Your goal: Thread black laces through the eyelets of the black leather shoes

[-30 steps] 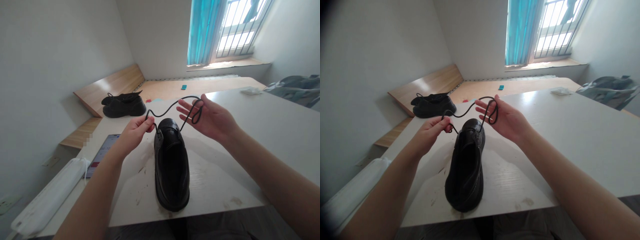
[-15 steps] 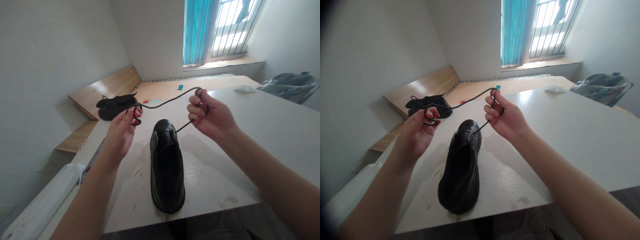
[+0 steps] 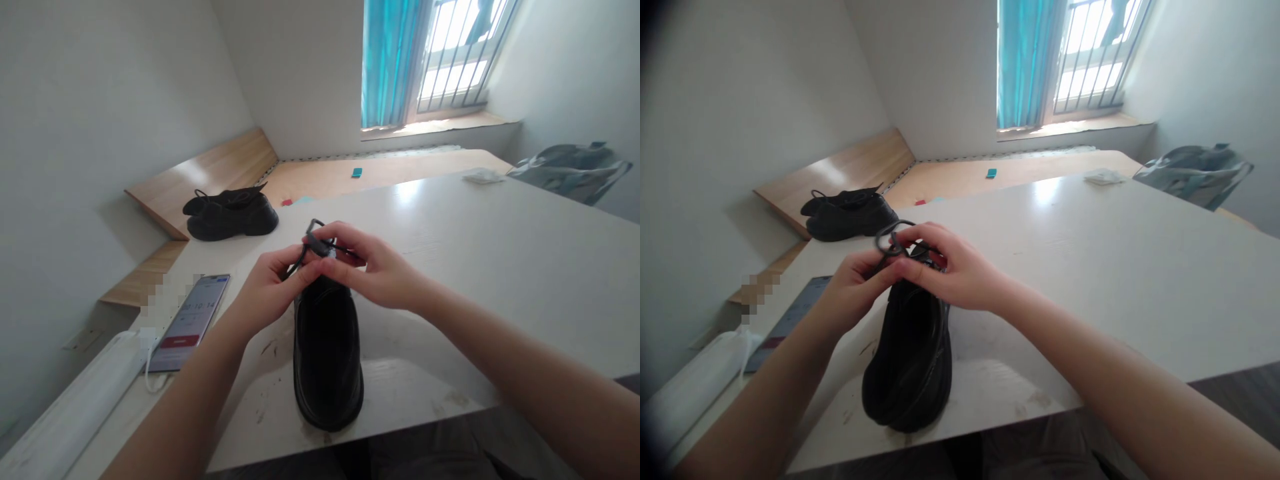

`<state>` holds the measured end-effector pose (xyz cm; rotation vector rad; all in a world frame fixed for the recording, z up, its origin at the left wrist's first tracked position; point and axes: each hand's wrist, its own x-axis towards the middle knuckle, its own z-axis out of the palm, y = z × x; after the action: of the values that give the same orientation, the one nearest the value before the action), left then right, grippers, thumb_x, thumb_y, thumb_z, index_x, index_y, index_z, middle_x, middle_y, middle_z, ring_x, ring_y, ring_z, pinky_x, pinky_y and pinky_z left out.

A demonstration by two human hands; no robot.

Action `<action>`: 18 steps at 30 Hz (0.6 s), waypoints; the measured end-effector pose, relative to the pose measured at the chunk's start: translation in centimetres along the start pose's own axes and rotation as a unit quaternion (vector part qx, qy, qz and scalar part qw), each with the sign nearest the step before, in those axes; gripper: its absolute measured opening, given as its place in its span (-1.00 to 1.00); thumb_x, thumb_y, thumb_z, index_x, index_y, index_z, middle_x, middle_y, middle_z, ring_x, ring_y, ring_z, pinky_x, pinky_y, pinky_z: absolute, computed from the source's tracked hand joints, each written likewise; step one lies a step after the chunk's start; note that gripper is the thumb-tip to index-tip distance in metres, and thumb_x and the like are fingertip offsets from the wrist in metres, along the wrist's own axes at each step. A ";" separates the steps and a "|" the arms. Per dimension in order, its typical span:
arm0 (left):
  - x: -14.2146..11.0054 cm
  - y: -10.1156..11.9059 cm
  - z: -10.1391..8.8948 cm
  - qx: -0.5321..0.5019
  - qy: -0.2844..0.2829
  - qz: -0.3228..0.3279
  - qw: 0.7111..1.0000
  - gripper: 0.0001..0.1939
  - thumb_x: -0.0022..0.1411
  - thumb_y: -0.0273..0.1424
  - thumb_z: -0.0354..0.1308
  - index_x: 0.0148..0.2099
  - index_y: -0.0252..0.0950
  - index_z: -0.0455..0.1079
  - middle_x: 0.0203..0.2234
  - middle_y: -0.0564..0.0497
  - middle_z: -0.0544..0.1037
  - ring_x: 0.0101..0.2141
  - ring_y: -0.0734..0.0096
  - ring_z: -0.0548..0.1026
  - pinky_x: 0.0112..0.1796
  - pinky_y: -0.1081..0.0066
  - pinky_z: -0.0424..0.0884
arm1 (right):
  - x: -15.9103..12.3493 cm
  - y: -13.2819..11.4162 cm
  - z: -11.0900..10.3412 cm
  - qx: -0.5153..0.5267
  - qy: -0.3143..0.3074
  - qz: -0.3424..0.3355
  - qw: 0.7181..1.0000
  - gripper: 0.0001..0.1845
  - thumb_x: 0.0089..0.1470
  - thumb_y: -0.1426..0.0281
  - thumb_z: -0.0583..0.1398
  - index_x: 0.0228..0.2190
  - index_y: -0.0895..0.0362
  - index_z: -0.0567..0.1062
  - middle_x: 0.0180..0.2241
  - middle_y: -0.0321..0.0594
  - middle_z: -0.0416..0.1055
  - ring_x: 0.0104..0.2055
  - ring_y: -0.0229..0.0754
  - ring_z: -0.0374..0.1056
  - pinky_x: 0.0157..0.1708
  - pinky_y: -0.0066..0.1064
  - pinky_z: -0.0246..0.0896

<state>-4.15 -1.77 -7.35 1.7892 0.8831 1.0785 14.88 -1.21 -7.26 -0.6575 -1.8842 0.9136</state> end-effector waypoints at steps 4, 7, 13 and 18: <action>-0.2 -0.1 0.3 -0.019 0.001 0.007 1.000 -0.85 0.15 -0.26 0.29 -0.35 -0.23 0.58 -0.40 0.01 0.59 -0.27 0.29 0.51 -0.18 0.41 0.41 | -0.5 -0.4 0.4 -0.151 -0.044 -0.057 0.986 -0.56 0.15 0.15 0.22 0.02 0.03 0.39 0.10 -0.10 0.28 0.11 -0.06 0.27 0.08 -0.21 0.17; -0.2 -0.3 0.2 -0.079 -0.054 -0.007 0.995 -0.72 0.21 -0.14 0.20 -0.23 -0.21 0.59 -0.32 -0.02 0.59 -0.21 0.22 0.51 -0.07 0.33 0.40 | -0.4 -0.8 -0.1 -0.183 -0.052 -0.027 0.981 -0.70 0.21 0.14 0.15 -0.12 0.05 0.40 0.02 -0.14 0.32 -0.01 -0.11 0.32 -0.04 -0.26 0.21; -0.2 -0.2 -0.2 -0.009 -0.097 0.034 0.995 -0.57 0.25 -0.07 0.12 -0.03 -0.25 0.52 -0.29 -0.04 0.52 -0.21 0.21 0.42 -0.08 0.30 0.32 | -0.1 -0.6 -0.4 -0.200 -0.034 0.019 0.979 -0.64 0.30 0.17 0.00 -0.39 0.13 0.38 -0.20 -0.19 0.30 -0.23 -0.22 0.30 -0.16 -0.32 0.17; -0.4 0.4 -0.2 0.066 -0.088 0.034 0.993 -0.57 0.25 -0.19 0.17 0.12 -0.21 0.41 -0.33 0.03 0.44 -0.27 0.35 0.38 -0.15 0.35 0.29 | 0.5 0.2 -1.1 -0.069 0.098 0.035 0.992 -0.49 0.26 0.01 -0.01 -0.53 0.11 0.31 -0.40 -0.22 0.27 -0.32 -0.22 0.26 -0.25 -0.33 0.16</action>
<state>-4.48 -2.19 -7.07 2.0039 0.8071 0.9050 15.67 -0.39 -6.82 -0.8702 -1.7674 0.7398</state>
